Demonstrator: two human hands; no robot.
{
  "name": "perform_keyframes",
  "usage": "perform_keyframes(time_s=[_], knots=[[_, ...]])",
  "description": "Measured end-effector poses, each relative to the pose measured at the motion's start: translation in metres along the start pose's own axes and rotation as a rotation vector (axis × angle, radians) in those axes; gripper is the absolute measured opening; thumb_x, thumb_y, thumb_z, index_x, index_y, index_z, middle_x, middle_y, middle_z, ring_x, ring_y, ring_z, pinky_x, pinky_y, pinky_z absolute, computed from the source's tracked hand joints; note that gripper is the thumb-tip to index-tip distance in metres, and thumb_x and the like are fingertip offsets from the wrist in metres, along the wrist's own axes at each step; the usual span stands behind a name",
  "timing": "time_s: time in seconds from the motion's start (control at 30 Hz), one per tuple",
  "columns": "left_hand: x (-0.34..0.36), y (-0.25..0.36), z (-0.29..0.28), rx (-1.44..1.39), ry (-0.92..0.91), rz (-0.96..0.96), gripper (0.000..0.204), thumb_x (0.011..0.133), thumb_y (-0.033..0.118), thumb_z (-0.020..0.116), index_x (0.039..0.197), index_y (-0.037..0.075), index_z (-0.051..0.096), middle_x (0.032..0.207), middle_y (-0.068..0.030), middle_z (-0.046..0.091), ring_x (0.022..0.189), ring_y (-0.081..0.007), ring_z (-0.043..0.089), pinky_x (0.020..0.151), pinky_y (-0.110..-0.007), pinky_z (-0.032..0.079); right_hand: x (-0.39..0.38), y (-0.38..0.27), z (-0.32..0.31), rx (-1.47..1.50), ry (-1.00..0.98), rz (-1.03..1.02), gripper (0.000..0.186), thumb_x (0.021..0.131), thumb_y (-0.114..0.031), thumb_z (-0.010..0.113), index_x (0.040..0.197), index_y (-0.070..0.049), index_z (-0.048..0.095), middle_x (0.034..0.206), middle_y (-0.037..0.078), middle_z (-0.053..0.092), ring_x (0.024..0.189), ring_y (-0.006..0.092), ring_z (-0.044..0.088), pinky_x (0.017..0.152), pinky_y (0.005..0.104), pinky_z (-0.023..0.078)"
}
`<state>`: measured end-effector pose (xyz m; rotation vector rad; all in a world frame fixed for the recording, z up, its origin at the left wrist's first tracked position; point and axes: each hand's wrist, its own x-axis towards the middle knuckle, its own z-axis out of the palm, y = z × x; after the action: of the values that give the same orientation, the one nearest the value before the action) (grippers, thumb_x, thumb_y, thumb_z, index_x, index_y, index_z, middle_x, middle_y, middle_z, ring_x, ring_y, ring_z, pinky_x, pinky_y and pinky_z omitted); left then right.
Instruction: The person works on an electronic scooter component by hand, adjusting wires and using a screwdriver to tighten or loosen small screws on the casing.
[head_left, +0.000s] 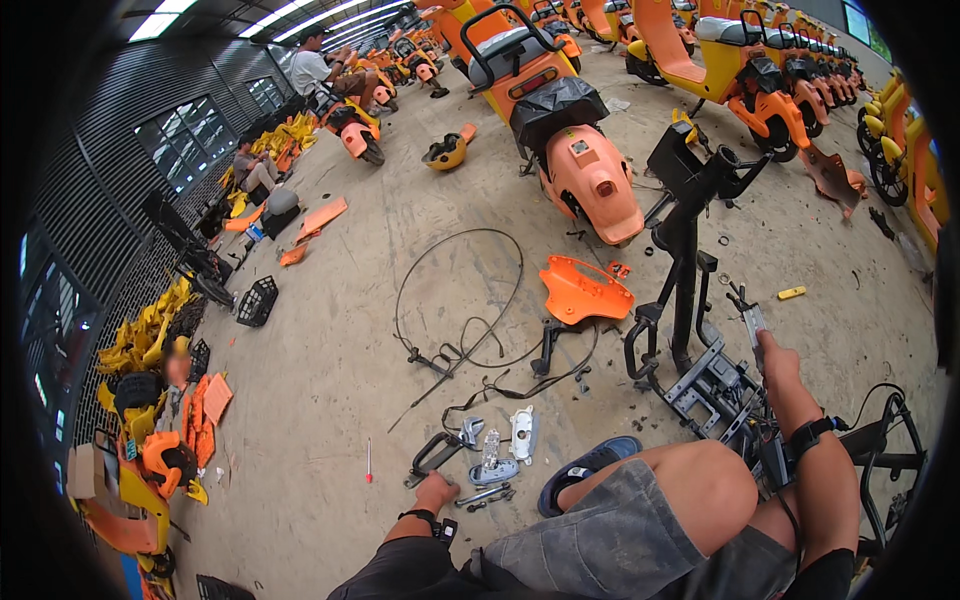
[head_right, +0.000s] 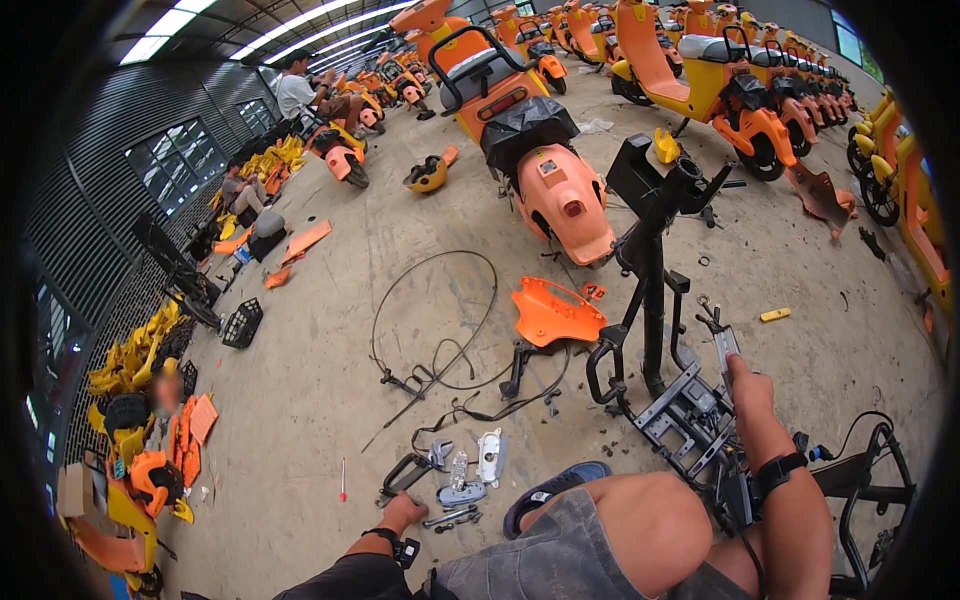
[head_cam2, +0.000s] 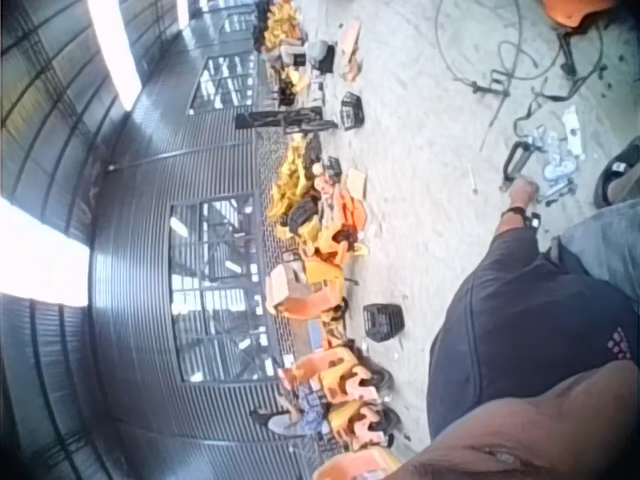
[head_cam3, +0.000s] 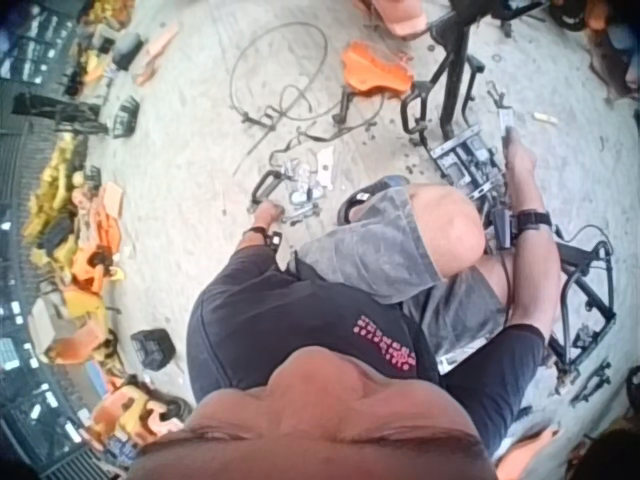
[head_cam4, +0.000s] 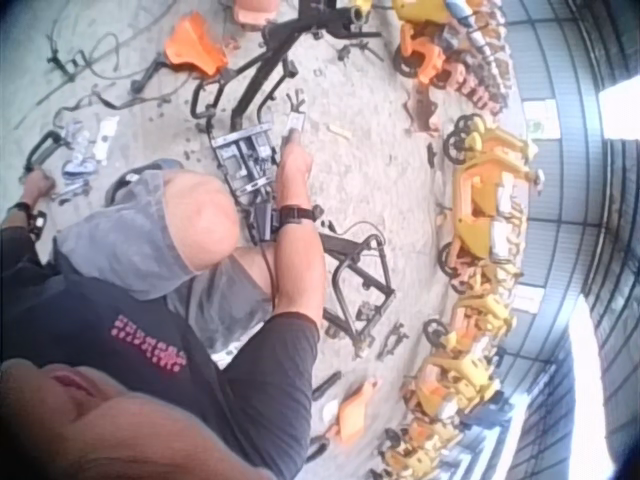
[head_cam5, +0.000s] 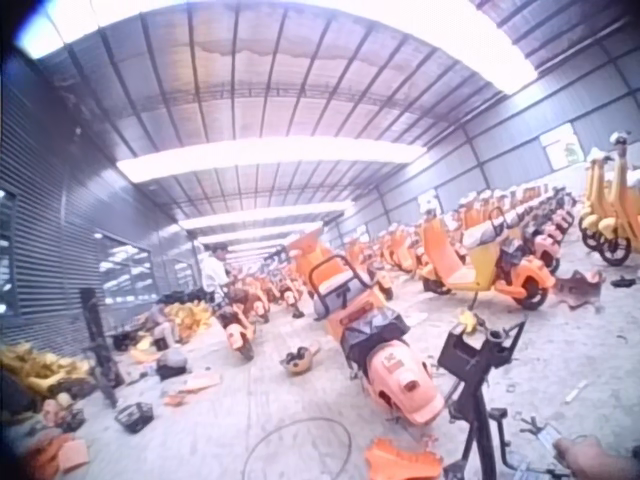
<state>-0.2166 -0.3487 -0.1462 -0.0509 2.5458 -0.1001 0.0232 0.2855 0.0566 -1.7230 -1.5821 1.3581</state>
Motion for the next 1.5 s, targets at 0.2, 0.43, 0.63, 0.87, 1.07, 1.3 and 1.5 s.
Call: perform_keyframes(time_s=[0.2, 0.43, 0.63, 0.87, 1.07, 1.3, 1.5], knots=[[-0.003, 0.003, -0.008, -0.083, 0.006, 0.023, 0.081, 0.071, 0.048, 0.069, 0.126, -0.008, 0.046, 0.117, -0.0247, 0.063, 0.108, -0.0355, 0.062, 0.091, -0.042, 0.05, -0.001, -0.001, -0.001, -0.003, -0.021, -0.011, 0.054, 0.076, -0.051, 0.069, 0.076, 0.003, 0.061, 0.063, 0.007, 0.053, 0.05, 0.0184, 0.047, 0.046, 0.0352, 0.035], [-0.001, -0.002, 0.0, -0.021, 0.024, 0.013, 0.081, 0.073, 0.047, 0.066, 0.129, -0.008, 0.046, 0.113, -0.0216, 0.066, 0.106, -0.0329, 0.064, 0.088, -0.041, 0.052, 0.0, 0.001, 0.0, -0.019, -0.007, -0.006, 0.056, 0.076, -0.051, 0.069, 0.079, 0.005, 0.062, 0.067, 0.01, 0.056, 0.054, 0.0198, 0.049, 0.051, 0.0356, 0.037], [0.008, -0.002, 0.0, -0.007, 0.006, 0.037, 0.084, 0.072, 0.046, 0.067, 0.13, -0.01, 0.044, 0.114, -0.0219, 0.065, 0.107, -0.0329, 0.064, 0.089, -0.041, 0.052, 0.0, 0.0, -0.004, -0.042, 0.009, -0.002, 0.064, 0.075, -0.049, 0.069, 0.09, 0.013, 0.063, 0.083, 0.018, 0.064, 0.071, 0.0258, 0.059, 0.066, 0.0384, 0.045], [0.008, 0.0, 0.0, -0.051, -0.011, 0.016, 0.084, 0.068, 0.049, 0.071, 0.124, -0.01, 0.048, 0.117, -0.0257, 0.063, 0.109, -0.0351, 0.062, 0.092, -0.041, 0.05, 0.004, 0.002, -0.001, -0.086, 0.031, 0.022, 0.066, 0.075, -0.049, 0.07, 0.094, 0.014, 0.063, 0.095, 0.025, 0.065, 0.087, 0.0318, 0.063, 0.08, 0.0407, 0.047], [-0.002, 0.004, -0.008, -0.042, -0.033, -0.015, 0.089, 0.069, 0.045, 0.07, 0.131, -0.012, 0.041, 0.117, -0.0234, 0.064, 0.11, -0.0328, 0.063, 0.091, -0.039, 0.051, 0.003, 0.001, -0.003, -0.062, 0.008, 0.033, 0.066, 0.075, -0.048, 0.071, 0.096, 0.014, 0.062, 0.098, 0.027, 0.065, 0.089, 0.033, 0.063, 0.08, 0.0405, 0.047], [0.01, -0.013, 0.011, -0.085, 0.096, 0.023, 0.081, 0.065, 0.048, 0.074, 0.112, -0.015, 0.054, 0.103, -0.0281, 0.067, 0.099, -0.0368, 0.066, 0.086, -0.04, 0.052, -0.007, -0.002, -0.001, -0.067, 0.016, -0.017, 0.071, 0.073, -0.048, 0.072, 0.099, 0.017, 0.06, 0.101, 0.029, 0.065, 0.092, 0.0345, 0.064, 0.082, 0.0413, 0.048], [0.02, -0.013, 0.01, -0.071, -0.028, -0.02, 0.076, 0.066, 0.047, 0.073, 0.114, -0.01, 0.059, 0.114, -0.0252, 0.065, 0.108, -0.0346, 0.063, 0.091, -0.04, 0.051, -0.01, -0.005, -0.003, -0.047, 0.024, -0.001, 0.065, 0.074, -0.048, 0.072, 0.091, 0.014, 0.061, 0.089, 0.023, 0.063, 0.08, 0.0302, 0.06, 0.072, 0.0401, 0.045]])
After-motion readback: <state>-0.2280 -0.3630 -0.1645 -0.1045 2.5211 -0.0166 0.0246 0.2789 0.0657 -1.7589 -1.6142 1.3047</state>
